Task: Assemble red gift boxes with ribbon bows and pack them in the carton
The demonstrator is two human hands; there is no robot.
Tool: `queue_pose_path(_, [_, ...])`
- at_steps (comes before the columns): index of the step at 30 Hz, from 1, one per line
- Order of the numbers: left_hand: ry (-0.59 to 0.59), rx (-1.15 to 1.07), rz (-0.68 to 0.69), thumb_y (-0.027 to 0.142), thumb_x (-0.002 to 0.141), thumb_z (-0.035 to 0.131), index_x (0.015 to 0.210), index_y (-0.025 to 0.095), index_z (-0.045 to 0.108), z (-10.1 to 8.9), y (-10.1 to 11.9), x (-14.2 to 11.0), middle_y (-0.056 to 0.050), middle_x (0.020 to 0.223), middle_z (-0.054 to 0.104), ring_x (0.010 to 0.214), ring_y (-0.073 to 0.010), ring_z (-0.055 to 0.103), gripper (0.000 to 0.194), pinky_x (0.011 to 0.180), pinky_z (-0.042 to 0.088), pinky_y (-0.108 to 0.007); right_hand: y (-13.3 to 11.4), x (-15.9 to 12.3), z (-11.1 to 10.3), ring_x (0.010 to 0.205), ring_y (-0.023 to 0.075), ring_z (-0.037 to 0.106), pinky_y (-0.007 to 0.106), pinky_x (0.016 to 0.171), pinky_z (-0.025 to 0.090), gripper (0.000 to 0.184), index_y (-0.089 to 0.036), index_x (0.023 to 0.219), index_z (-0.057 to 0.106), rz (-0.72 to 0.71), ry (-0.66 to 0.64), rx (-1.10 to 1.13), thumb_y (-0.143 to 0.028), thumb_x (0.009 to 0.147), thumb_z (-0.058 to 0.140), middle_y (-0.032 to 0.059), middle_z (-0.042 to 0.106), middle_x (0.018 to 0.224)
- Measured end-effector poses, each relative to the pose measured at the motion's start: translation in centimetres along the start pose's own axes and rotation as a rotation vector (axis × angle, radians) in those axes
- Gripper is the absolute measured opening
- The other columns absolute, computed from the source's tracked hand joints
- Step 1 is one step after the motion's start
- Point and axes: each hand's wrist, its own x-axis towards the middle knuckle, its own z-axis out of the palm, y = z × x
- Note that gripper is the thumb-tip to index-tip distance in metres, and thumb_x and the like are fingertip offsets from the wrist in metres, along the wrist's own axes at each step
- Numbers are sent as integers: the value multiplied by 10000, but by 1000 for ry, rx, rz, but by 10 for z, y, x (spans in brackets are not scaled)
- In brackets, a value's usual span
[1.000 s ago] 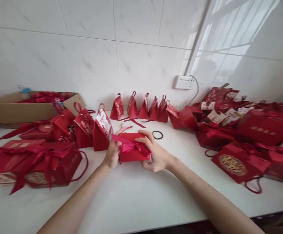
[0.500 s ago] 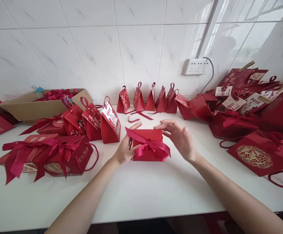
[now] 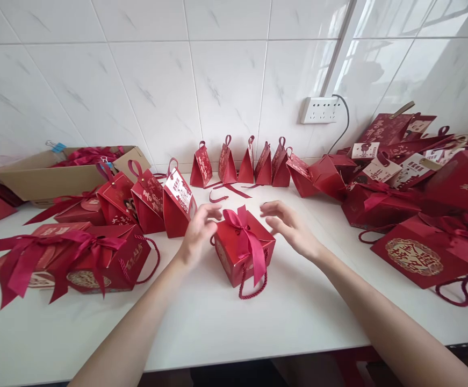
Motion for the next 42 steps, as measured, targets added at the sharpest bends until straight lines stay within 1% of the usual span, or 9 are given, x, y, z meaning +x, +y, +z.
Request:
queue_pose_path(2, [-189,-49,-97,455,710,663,1207,219,464,0,2,-1,-82,1163,551,1129,-269,490,585,939,402,-374,6,3,0,1164,230,541,373,844,522,521,-273,1269,476,36,-135,113,-566,842,534,83,473,1378])
queue_pose_path(4, [-236,-70,-232,431,712,674,1272,240,392,2,1,-1,-95,1269,507,1183,-283,476,655,961,399,-400,10,6,0,1199,234,520,398,909,491,539,-281,1297,473,96,-200,223,-621,883,427,82,467,1394])
queue_pose_path(7, [-12,21,-309,513,732,634,1287,243,362,2,-4,4,-110,1287,488,1199,-284,476,674,970,390,-424,13,10,-1,884,228,646,369,791,514,611,-176,1003,642,139,-53,232,-700,857,363,107,680,975])
queue_pose_path(11, [234,57,-265,610,765,539,1205,209,439,0,-8,9,-113,1213,535,1149,-268,515,604,936,414,-418,11,13,-7,532,149,538,292,583,462,618,-163,782,622,158,172,168,-748,787,422,23,571,586])
queue_pose_path(18, [-28,1,-267,545,733,627,1129,192,542,2,-5,5,-102,1161,592,1155,-285,516,538,982,386,-419,7,7,-6,739,176,577,307,696,484,587,-173,742,586,112,-126,75,-711,843,375,44,602,766])
queue_pose_path(22, [-33,48,-244,502,768,616,1090,202,578,3,-7,4,-91,1176,597,1174,-287,505,442,997,381,-424,2,2,-9,1028,230,576,373,876,481,518,-210,1099,558,46,-327,26,-650,837,486,76,592,1149])
queue_pose_path(29, [-96,-3,-234,443,811,545,1117,183,612,4,-6,4,-76,1212,615,1201,-293,502,408,1020,391,-397,5,2,-21,1303,303,410,419,970,460,999,-261,1440,271,-47,-603,-3,-448,618,807,114,377,1455])
queue_pose_path(37, [-256,-127,-222,395,810,536,1176,184,600,6,-4,0,-80,1187,621,1133,-299,538,427,928,441,-376,12,6,-8,1074,239,586,357,809,544,927,-238,1439,269,-102,-710,63,-316,665,772,101,548,1272])
queue_pose_path(42, [-189,-89,-136,387,780,569,1066,184,640,7,1,-2,-68,1045,631,945,-263,596,358,834,467,-363,6,2,-11,1212,290,497,433,951,468,944,-254,1430,317,-232,-527,-108,-270,614,792,113,440,1399])
